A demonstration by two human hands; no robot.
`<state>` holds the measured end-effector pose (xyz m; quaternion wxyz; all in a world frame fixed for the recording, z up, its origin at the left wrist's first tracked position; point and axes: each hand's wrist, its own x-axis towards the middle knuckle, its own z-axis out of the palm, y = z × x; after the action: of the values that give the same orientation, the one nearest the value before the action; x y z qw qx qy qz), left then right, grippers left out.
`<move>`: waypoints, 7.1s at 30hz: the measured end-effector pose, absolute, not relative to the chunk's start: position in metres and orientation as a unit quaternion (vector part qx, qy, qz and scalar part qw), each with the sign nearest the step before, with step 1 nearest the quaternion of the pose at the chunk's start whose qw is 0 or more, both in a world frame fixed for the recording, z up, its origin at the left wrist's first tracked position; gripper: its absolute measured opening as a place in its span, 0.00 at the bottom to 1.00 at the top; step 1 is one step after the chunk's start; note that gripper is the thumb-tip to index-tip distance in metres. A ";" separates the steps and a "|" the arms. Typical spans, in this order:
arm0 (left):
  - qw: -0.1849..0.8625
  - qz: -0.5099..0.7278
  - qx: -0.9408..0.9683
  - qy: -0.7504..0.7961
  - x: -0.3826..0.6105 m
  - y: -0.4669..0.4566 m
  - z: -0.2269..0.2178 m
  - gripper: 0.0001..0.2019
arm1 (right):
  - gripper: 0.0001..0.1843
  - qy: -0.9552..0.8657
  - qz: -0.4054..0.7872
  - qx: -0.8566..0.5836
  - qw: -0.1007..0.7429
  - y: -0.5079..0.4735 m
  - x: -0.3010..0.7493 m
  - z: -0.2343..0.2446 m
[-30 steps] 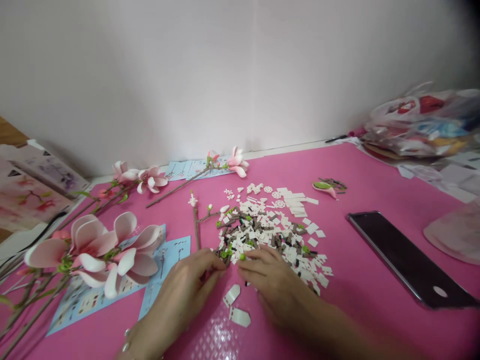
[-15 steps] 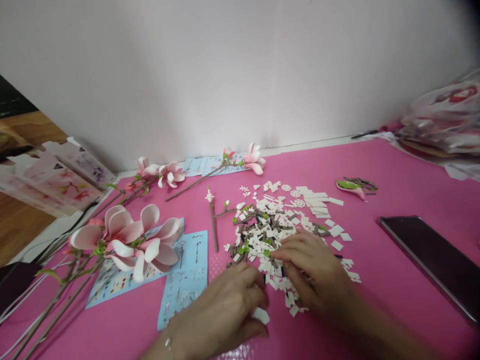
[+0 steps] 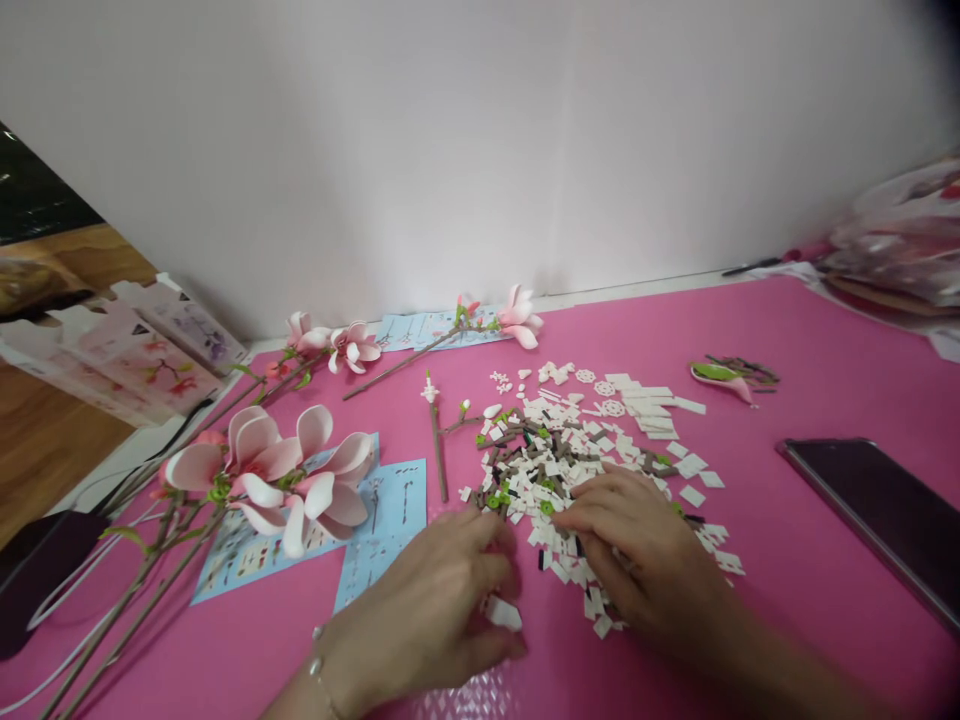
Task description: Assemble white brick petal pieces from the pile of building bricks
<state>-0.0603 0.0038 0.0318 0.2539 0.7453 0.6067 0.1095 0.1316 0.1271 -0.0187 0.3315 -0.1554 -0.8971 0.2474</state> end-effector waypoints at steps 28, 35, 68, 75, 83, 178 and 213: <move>0.226 0.091 0.711 0.659 -0.069 0.001 0.023 0.11 | 0.15 -0.925 0.259 -0.096 0.262 0.110 0.121 -0.023; 0.238 0.098 0.689 0.677 -0.078 0.001 0.031 0.14 | 0.18 -0.941 0.200 -0.111 0.250 0.107 0.119 -0.031; 0.214 0.266 0.640 0.689 -0.067 0.023 -0.012 0.09 | 0.13 -0.926 0.170 -0.161 0.296 0.125 0.127 -0.030; 0.182 0.318 0.627 0.687 -0.067 0.023 -0.008 0.07 | 0.12 -0.926 0.166 -0.152 0.303 0.133 0.128 -0.033; 0.073 0.411 0.608 0.675 -0.066 0.022 -0.006 0.06 | 0.09 -0.837 0.321 -0.264 0.356 0.147 0.132 -0.023; 0.199 0.033 0.861 0.467 0.003 0.000 0.004 0.35 | 0.21 -0.945 -0.021 -0.236 0.226 0.089 0.247 -0.038; 0.508 0.460 0.544 0.484 0.000 -0.004 -0.051 0.21 | 0.13 -0.897 0.266 -0.211 0.283 0.069 0.173 -0.001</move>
<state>0.0003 -0.0041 -0.0509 0.5078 0.5439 0.4840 0.4605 0.1734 0.0694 -0.0011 0.2826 -0.2115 -0.8972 0.2656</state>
